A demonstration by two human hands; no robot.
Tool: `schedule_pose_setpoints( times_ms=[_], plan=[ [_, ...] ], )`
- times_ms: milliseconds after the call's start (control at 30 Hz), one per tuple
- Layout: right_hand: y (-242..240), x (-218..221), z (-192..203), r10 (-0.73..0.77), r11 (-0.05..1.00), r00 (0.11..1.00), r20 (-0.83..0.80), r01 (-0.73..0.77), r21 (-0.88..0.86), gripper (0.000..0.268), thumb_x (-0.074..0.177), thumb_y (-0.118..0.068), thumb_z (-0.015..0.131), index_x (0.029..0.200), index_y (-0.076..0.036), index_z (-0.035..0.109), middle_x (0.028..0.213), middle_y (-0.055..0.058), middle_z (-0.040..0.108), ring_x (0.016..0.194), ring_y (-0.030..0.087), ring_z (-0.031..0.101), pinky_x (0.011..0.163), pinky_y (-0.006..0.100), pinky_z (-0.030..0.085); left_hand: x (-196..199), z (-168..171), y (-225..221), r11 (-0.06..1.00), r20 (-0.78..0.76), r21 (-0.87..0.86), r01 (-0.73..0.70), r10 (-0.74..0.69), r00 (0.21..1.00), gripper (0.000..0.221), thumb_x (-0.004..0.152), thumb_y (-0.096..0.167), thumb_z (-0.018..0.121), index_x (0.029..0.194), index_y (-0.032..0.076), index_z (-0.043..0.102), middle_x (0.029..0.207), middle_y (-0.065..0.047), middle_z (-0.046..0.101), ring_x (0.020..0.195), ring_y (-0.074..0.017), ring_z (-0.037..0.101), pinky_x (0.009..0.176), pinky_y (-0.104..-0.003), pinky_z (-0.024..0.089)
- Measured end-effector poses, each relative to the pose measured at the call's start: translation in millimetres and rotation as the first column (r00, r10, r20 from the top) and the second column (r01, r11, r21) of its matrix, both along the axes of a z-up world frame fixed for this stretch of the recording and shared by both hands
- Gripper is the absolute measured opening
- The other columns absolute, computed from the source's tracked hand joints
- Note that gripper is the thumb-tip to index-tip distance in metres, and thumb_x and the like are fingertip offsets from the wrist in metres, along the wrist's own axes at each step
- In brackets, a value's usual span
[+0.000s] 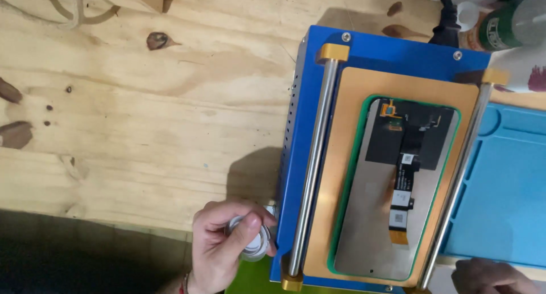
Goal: Separating a mobile phone screen from the frame using a heating separator and a thin wire
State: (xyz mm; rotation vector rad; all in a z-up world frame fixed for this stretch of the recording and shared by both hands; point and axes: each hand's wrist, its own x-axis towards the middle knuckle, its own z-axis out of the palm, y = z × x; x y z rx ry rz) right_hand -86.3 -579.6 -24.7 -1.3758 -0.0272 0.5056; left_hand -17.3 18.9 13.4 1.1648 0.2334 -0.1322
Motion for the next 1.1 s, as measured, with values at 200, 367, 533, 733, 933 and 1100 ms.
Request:
schedule_pose_setpoints(
  times_ms=[200, 367, 533, 733, 933, 1100],
  plan=[
    [110.2, 0.1, 19.7, -0.167, 0.977, 0.986, 0.027, 0.169, -0.132, 0.021, 0.107, -0.004, 0.054, 0.097, -0.006, 0.072, 0.072, 0.015, 0.068, 0.053, 0.024, 0.053, 0.048, 0.038, 0.046, -5.1, 13.4, -3.4, 0.995, -0.049, 0.073, -0.068, 0.071, 0.996, 0.041, 0.102, 0.028, 0.073, 0.081, -0.007, 0.08, 0.076, -0.02, 0.081, 0.041, -0.0257, 0.077, 0.037, -0.027, 0.058],
    [136.8, 15.9, 30.4, -0.191, 0.972, 0.981, 0.034, 0.194, -0.131, 0.024, 0.104, -0.001, 0.05, 0.094, -0.01, 0.069, 0.07, 0.01, 0.065, 0.052, 0.02, 0.052, 0.047, 0.034, 0.041, -12.6, 14.5, -0.4, 0.993, -0.055, 0.076, -0.088, 0.092, 0.994, 0.042, 0.101, 0.031, 0.073, 0.083, -0.006, 0.082, 0.065, -0.02, 0.079, 0.041, -0.0235, 0.077, 0.041, -0.025, 0.057],
    [158.0, 26.9, 39.5, -0.279, 0.934, 0.96, 0.034, 0.279, -0.223, 0.026, 0.099, 0.004, 0.046, 0.086, -0.009, 0.063, 0.064, 0.01, 0.058, 0.053, 0.02, 0.044, 0.048, 0.033, 0.033, -24.1, 6.6, 5.0, 0.993, -0.084, 0.056, -0.103, 0.107, 0.991, 0.038, 0.099, 0.029, 0.077, 0.085, -0.005, 0.084, 0.075, -0.02, 0.084, 0.044, -0.027, 0.083, 0.038, -0.026, 0.061],
    [154.1, 36.5, 35.5, -0.275, 0.96, 0.96, -0.044, 0.272, -0.067, 0.022, 0.11, -0.008, 0.052, 0.092, -0.006, 0.065, 0.066, 0.006, 0.047, 0.056, 0.02, 0.04, 0.047, 0.031, 0.032, -31.2, 6.5, 11.0, 0.987, -0.067, 0.129, -0.098, 0.107, 0.992, 0.035, 0.099, 0.028, 0.075, 0.085, -0.002, 0.085, 0.071, -0.017, 0.084, 0.044, -0.0226, 0.083, 0.039, -0.023, 0.062],
    [178.6, 46.5, 41.1, -0.364, 0.927, 0.93, -0.049, 0.358, -0.111, 0.02, 0.1, 0.003, 0.049, 0.087, -0.005, 0.062, 0.065, 0.008, 0.047, 0.052, 0.017, 0.037, 0.045, 0.026, 0.032, -49.2, -3.7, 18.4, 0.99, -0.102, 0.068, -0.126, 0.132, 0.986, 0.027, 0.099, 0.019, 0.076, 0.089, -0.004, 0.086, 0.079, -0.019, 0.087, 0.044, -0.0256, 0.084, 0.037, -0.026, 0.065],
    [164.5, 43.8, 28.8, -0.346, 0.922, 0.938, -0.017, 0.336, -0.192, 0.019, 0.105, -0.008, 0.057, 0.087, -0.008, 0.063, 0.063, 0.008, 0.052, 0.056, 0.018, 0.045, 0.043, 0.027, 0.037, -56.2, -5.6, 26.2, 0.984, -0.141, 0.172, -0.051, 0.076, 0.987, 0.033, 0.099, 0.027, 0.073, 0.087, -0.001, 0.087, 0.065, -0.015, 0.085, 0.042, -0.0197, 0.084, 0.037, -0.022, 0.063]
  ],
)
